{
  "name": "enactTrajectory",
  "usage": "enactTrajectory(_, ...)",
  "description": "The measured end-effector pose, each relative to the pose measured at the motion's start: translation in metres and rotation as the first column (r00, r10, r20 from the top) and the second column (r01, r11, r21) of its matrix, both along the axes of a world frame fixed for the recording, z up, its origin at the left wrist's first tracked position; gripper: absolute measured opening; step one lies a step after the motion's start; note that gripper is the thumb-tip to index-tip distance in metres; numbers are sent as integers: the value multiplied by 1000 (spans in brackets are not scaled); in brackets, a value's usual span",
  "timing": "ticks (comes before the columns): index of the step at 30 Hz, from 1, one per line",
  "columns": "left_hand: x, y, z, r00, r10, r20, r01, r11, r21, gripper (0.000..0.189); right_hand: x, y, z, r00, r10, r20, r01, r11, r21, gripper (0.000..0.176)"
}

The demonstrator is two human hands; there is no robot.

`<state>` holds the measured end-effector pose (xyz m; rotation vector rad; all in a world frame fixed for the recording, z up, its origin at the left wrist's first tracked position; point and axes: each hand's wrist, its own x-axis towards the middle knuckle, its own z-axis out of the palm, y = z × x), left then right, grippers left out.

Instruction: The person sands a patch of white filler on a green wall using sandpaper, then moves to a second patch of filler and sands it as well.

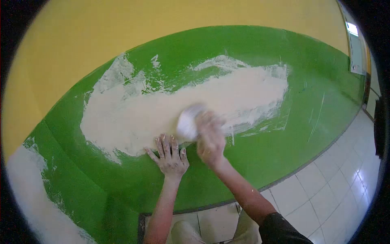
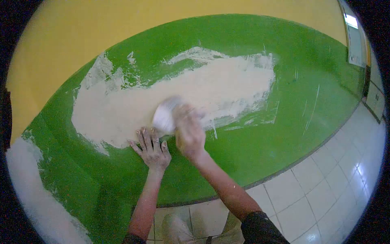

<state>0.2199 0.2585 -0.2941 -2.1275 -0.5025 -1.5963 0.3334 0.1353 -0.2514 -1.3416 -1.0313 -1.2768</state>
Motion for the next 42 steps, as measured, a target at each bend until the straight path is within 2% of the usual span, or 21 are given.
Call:
enactTrajectory(1, 0, 0, -1, 1000, 0, -1, 0, 1000, -4, 57, 5, -7, -8, 1000, 0, -1, 0, 1000, -4, 45)
enactTrajectory(3, -2, 2, 0, 999, -37, 4, 37, 999, 35, 60, 30, -41, -24, 954, 3, 299, 115, 920, -375, 46)
enactTrajectory(5, -6, 2, -2, 1000, -12, -25, 13, 999, 45, 62, 67, -80, -19, 970, -152, 189, 193, 957, -219, 46)
enactTrajectory(7, -6, 2, -2, 999, 31, -43, -28, 998, 49, 64, 107, -101, 4, 979, -204, -21, 205, 968, 147, 48)
enactTrajectory(8, -5, 1, -3, 998, 38, -45, -36, 998, 46, 64, 103, -92, 21, 981, -195, -18, 196, 969, 148, 48)
enactTrajectory(10, -5, 1, -5, 997, 43, -60, -42, 999, 30, 66, 76, -62, 49, 926, -207, -315, 312, 890, 332, 45)
enactTrajectory(12, -3, 2, -7, 999, 15, -46, -14, 1000, 11, 65, 30, -11, 55, 987, -126, -99, 149, 950, 274, 48)
enactTrajectory(14, -3, 6, -10, 999, -5, -36, 4, 1000, -11, 65, -18, 27, 32, 999, 44, 14, -44, 999, 20, 52)
enactTrajectory(15, -1, 10, -12, 1000, -19, -17, 19, 1000, 22, 65, -17, 24, 27, 999, 49, 11, -50, 999, 13, 52)
enactTrajectory(17, -4, 14, -13, 999, -35, 4, 35, 998, 56, 66, -6, 8, 18, 917, -32, 397, 167, 935, -311, 45)
enactTrajectory(19, -14, 19, -10, 996, -18, -85, 21, 999, 40, 67, 33, -25, 6, 970, 65, 236, -2, 967, -255, 42)
enactTrajectory(21, -28, 31, -3, 995, -32, -92, 36, 999, 40, 68, 67, -64, 21, 949, -281, 145, 290, 956, -48, 42)
enactTrajectory(23, -41, 37, 5, 997, 62, -53, -60, 997, 42, 68, 76, -76, 49, 964, -213, -162, 238, 958, 158, 47)
enactTrajectory(26, -38, 35, 3, 998, 51, -33, -51, 999, 14, 67, 54, -2, 70, 977, -198, 77, 165, 936, 311, 48)
enactTrajectory(27, -38, 35, 4, 999, 39, -19, -38, 999, 22, 67, 7, 17, 74, 998, -58, -29, 63, 978, 197, 52)
enactTrajectory(29, -36, 45, -1, 999, 31, -7, -31, 999, 36, 69, -31, 56, 44, 992, 79, 98, -79, 997, 0, 49)
enactTrajectory(31, -38, 48, -3, 1000, 13, 10, -14, 999, 47, 70, -43, 28, 38, 959, 118, 257, -35, 951, -306, 49)
enactTrajectory(33, -43, 50, -1, 1000, 19, -23, -19, 1000, 5, 69, 1, 1, 8, 967, 82, 240, 11, 931, -366, 46)
enactTrajectory(35, -51, 53, 9, 1000, 13, 14, -13, 1000, 22, 68, 40, -42, 13, 974, -145, 176, 174, 971, -163, 45)
enactTrajectory(41, -55, 51, 10, 996, 68, 55, -67, 998, -18, 68, -1, 19, 81, 997, -74, -37, 81, 967, 240, 57)
enactTrajectory(42, -55, 54, 10, 997, 43, 64, -42, 999, -18, 69, -21, 47, 74, 999, -25, -22, 29, 986, 161, 59)
